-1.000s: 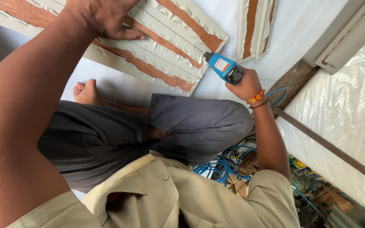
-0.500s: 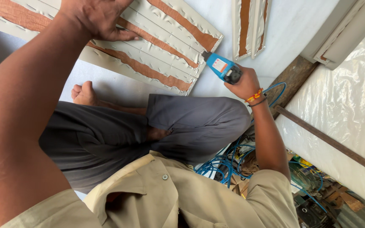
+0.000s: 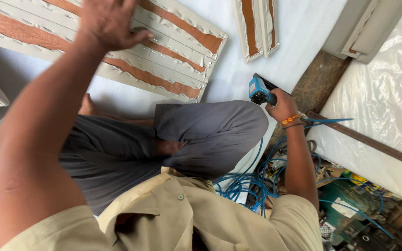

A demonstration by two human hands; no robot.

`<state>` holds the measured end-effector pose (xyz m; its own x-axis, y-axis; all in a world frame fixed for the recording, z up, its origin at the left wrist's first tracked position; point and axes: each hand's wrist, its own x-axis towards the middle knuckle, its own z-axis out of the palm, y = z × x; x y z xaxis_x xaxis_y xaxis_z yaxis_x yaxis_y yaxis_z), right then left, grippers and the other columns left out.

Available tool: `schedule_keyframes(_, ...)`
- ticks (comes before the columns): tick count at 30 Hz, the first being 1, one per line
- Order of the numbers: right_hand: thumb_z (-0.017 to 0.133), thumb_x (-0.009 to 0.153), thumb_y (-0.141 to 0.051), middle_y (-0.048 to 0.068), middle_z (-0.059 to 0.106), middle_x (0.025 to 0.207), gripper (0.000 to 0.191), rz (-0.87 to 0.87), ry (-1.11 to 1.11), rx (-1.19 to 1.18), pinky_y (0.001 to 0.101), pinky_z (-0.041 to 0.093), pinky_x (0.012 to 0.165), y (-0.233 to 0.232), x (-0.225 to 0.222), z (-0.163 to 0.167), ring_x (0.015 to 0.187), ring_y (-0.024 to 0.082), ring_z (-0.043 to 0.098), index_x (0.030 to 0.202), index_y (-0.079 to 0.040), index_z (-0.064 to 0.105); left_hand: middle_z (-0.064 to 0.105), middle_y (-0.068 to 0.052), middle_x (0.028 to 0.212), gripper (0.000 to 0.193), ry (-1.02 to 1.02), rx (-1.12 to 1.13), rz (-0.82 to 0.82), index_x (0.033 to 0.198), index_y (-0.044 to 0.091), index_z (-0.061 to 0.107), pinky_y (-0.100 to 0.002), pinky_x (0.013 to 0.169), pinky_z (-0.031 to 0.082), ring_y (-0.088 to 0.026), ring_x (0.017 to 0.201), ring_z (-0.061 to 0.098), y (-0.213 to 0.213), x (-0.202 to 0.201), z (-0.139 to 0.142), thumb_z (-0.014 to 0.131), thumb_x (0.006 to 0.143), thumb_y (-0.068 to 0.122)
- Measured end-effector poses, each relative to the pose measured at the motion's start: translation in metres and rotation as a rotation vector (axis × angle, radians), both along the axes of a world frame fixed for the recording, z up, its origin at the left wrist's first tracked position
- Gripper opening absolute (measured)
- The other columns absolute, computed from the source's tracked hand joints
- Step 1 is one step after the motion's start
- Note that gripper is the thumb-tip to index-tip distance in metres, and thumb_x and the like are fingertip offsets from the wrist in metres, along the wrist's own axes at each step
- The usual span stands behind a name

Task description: The person sits on the workshop floor and assembles a slatted panel, using a pneumatic nail gun to fasten wooden slats onto a frame. They align each slat by hand, drive nails along it, reposition the panel, and place finished panels with a stack of completed ones.

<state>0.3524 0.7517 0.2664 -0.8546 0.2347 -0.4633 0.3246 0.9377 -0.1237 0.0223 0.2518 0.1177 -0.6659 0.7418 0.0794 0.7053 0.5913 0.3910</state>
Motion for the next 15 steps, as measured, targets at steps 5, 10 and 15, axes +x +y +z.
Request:
schedule_keyframes(5, 0.081, 0.076, -0.014, 0.016, 0.067, 0.111, 0.049, 0.135, 0.165, 0.049, 0.0506, 0.047, 0.093, 0.027, 0.057, -0.048, 0.106, 0.04, 0.061, 0.119, -0.006, 0.06, 0.04, -0.021, 0.158, 0.111, 0.073, 0.129, -0.04, 0.153, 0.009, 0.048, -0.072, 0.109, 0.017, -0.043, 0.145, 0.03, 0.103, 0.049, 0.017, 0.072, 0.07, 0.078)
schedule_keyframes(10, 0.078, 0.082, -0.018, 0.011, 0.067, 0.114, 0.039, 0.152, 0.253, 0.125, 0.0492, 0.044, 0.097, 0.035, 0.088, -0.087, 0.11, 0.036, 0.06, 0.116, -0.01, 0.06, 0.054, -0.017, 0.141, 0.088, 0.1, 0.112, 0.114, 0.135, 0.008, 0.063, -0.07, 0.115, 0.017, -0.04, 0.139, 0.04, 0.153, 0.047, 0.017, 0.073, 0.08, 0.076)
schedule_keyframes(15, 0.075, 0.085, -0.015, 0.011, 0.064, 0.118, 0.039, 0.084, 0.159, 0.099, 0.0468, 0.047, 0.1, 0.042, 0.087, -0.079, 0.114, 0.036, 0.059, 0.121, -0.01, 0.059, 0.059, -0.018, 0.111, 0.084, 0.128, 0.026, 0.126, 0.113, 0.004, 0.07, -0.07, 0.117, 0.017, -0.038, 0.117, 0.051, 0.158, 0.051, 0.024, 0.07, 0.086, 0.083)
